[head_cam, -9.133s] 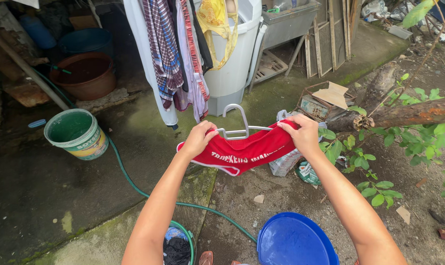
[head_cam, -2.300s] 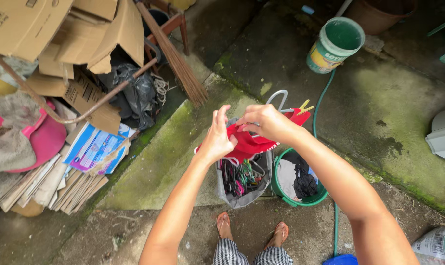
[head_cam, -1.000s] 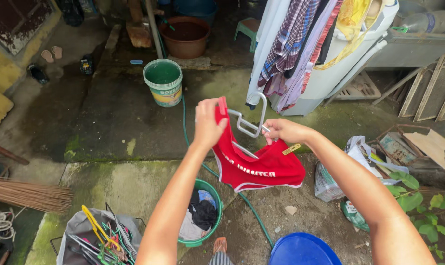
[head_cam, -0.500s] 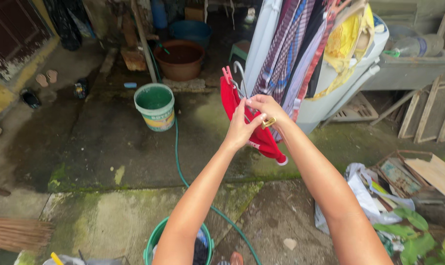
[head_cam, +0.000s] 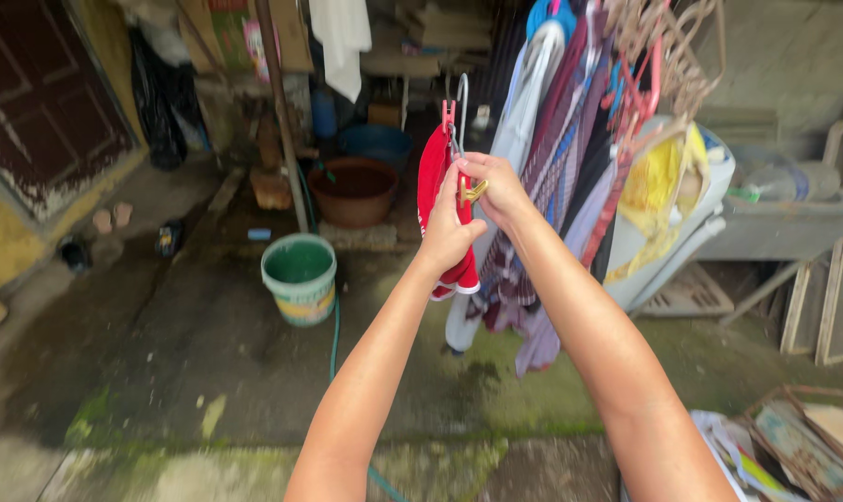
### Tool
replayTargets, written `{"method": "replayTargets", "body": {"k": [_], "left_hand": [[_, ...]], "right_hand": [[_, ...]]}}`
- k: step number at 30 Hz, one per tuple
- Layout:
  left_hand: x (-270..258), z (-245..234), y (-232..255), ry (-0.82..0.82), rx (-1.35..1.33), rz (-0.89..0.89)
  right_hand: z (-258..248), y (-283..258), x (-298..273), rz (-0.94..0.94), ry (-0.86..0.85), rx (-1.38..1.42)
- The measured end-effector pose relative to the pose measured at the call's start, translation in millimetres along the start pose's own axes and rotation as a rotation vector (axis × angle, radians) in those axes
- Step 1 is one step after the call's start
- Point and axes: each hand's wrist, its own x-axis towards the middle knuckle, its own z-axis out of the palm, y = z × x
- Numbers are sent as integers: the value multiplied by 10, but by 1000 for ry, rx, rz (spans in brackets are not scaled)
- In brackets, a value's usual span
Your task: The person hangs various items of clothing, including a red garment, a hoodie, a white mesh bag, a pair of patterned pants, a black shirt, and underwear, on a clothesline and hangers in an outdoor area.
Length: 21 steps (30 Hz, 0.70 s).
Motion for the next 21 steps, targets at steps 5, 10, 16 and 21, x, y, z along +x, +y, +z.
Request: {"method": "replayTargets", "body": {"k": [5,10,16,21], "left_hand": [[1146,-182,-48,-37,53,11],[2441,-134,-200,-81,63,141],[3547,39,-286,-144,66,110],[3864,186,-511,-195,191,197]], "right_hand": [[11,-548,1014,-209,73,-67],[-339,-1183,2116,-346,250,-166],[-897,-1642,2992,-455,390,-90],[-1263,-1657,3166,-400,430,-95]]}}
